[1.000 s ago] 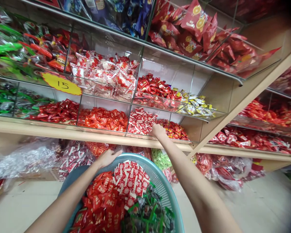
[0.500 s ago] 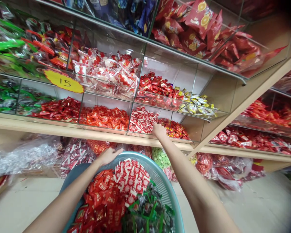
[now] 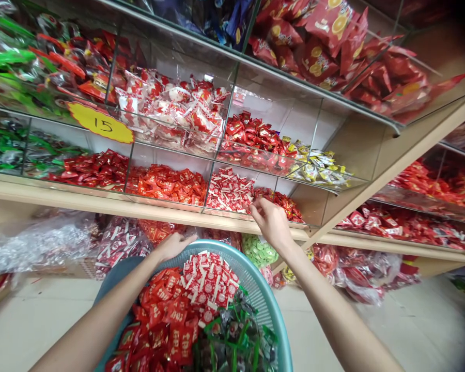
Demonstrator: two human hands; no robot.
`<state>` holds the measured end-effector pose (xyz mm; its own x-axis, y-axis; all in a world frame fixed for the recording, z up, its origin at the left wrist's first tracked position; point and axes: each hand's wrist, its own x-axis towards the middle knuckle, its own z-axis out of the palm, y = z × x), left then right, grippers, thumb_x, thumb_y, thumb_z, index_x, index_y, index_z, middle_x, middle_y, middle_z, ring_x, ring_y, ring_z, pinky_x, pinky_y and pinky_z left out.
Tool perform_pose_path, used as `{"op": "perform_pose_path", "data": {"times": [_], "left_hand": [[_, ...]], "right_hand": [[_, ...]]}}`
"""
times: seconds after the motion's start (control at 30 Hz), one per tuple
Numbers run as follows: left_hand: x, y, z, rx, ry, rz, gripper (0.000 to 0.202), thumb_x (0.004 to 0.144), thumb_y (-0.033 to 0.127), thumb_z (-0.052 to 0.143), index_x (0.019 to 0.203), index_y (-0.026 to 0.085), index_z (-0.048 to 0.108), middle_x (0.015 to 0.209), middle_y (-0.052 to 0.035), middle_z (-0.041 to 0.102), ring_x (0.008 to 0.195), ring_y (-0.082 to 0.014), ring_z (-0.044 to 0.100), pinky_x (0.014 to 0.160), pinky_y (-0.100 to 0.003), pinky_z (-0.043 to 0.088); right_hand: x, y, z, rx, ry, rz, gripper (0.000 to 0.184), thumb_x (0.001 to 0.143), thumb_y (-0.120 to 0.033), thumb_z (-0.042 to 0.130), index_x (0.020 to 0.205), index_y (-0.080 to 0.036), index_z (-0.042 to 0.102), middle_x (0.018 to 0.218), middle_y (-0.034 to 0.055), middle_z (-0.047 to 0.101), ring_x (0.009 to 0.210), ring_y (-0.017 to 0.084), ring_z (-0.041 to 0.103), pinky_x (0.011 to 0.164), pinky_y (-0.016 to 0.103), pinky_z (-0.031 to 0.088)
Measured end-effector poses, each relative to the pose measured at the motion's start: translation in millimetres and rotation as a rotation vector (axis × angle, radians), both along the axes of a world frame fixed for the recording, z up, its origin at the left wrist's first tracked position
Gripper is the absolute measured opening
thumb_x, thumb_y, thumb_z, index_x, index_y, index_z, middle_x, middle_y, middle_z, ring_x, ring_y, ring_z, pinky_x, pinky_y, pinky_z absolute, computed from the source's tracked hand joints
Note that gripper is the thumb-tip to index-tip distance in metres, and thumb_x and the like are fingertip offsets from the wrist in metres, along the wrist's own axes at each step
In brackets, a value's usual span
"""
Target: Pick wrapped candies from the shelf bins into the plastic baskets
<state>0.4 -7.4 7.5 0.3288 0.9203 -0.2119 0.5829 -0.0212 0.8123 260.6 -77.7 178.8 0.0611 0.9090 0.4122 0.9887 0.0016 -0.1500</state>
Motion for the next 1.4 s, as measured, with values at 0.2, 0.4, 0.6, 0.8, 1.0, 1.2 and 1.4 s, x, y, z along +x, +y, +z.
{"op": "perform_pose_path", "data": {"times": [0.2,0.4,0.6,0.8,1.0,1.2,1.4], "left_hand": [[0,-2,3.0,-0.005,-0.017,-0.003,0.063,0.059,0.074,0.046,0.061,0.014,0.066,0.06,-0.0048,0.065,0.064,-0.0207,0.056,0.056,-0.025,0.034],[0,-3,2.2,0.008,-0.013,0.001,0.063,0.06,0.073,0.046,0.061,0.014,0.066,0.061,-0.0049,0.066,0.065,-0.0206,0.056,0.057,-0.025,0.033],[-1,-2,0.6,0.012,0.005,-0.01,0.063,0.061,0.073,0.045,0.062,0.014,0.065,0.061,-0.0046,0.065,0.064,-0.0204,0.056,0.056,-0.025,0.033],[-1,-1,-0.1,0.023,0.009,-0.011,0.062,0.061,0.073,0.045,0.06,0.014,0.065,0.06,-0.0045,0.064,0.064,-0.0204,0.056,0.056,-0.025,0.033],[-1,0,-2.3,0.025,-0.015,-0.002,0.06,0.061,0.071,0.045,0.06,0.014,0.065,0.058,-0.0039,0.064,0.062,-0.02,0.054,0.056,-0.025,0.032],[-1,-1,-4.2,0.027,-0.013,-0.007,0.061,0.062,0.071,0.045,0.061,0.014,0.065,0.057,-0.0028,0.063,0.061,-0.0192,0.054,0.055,-0.025,0.031],[-1,-1,-3.0,0.024,-0.007,0.002,0.062,0.06,0.073,0.045,0.06,0.014,0.064,0.059,-0.0034,0.063,0.061,-0.019,0.053,0.055,-0.024,0.03]], "right_hand": [[-2,-57,-34.8,-0.118,0.462,0.382,0.029,0.09,-0.041,0.038,0.083,-0.019,0.055,0.067,0.0004,0.058,0.058,0.013,0.052,0.056,0.022,0.039],[-4,-82,-91.0,-0.32,0.524,0.471,0.029,0.093,-0.038,0.034,0.08,-0.02,0.053,0.063,-0.0027,0.052,0.056,0.011,0.048,0.057,0.022,0.035],[-2,-84,-119.9,-0.394,0.459,0.494,0.026,0.092,-0.034,0.034,0.08,-0.019,0.052,0.065,-0.0026,0.052,0.059,0.011,0.047,0.057,0.022,0.035],[-1,-82,-132.0,-0.398,0.467,0.478,0.026,0.092,-0.035,0.036,0.078,-0.02,0.052,0.065,-0.0027,0.052,0.059,0.012,0.046,0.057,0.022,0.035],[-5,-83,-137.6,-0.455,0.521,0.445,0.028,0.092,-0.038,0.035,0.079,-0.019,0.053,0.059,-0.0043,0.051,0.051,0.01,0.045,0.052,0.021,0.034],[-11,-83,-141.4,-0.406,0.452,0.377,0.026,0.09,-0.034,0.037,0.078,-0.019,0.055,0.06,-0.0023,0.055,0.055,0.012,0.048,0.055,0.023,0.034],[-12,-85,-146.7,-0.36,0.361,0.303,0.023,0.089,-0.031,0.039,0.076,-0.021,0.055,0.068,0.0013,0.061,0.059,0.015,0.054,0.058,0.025,0.036]]}}
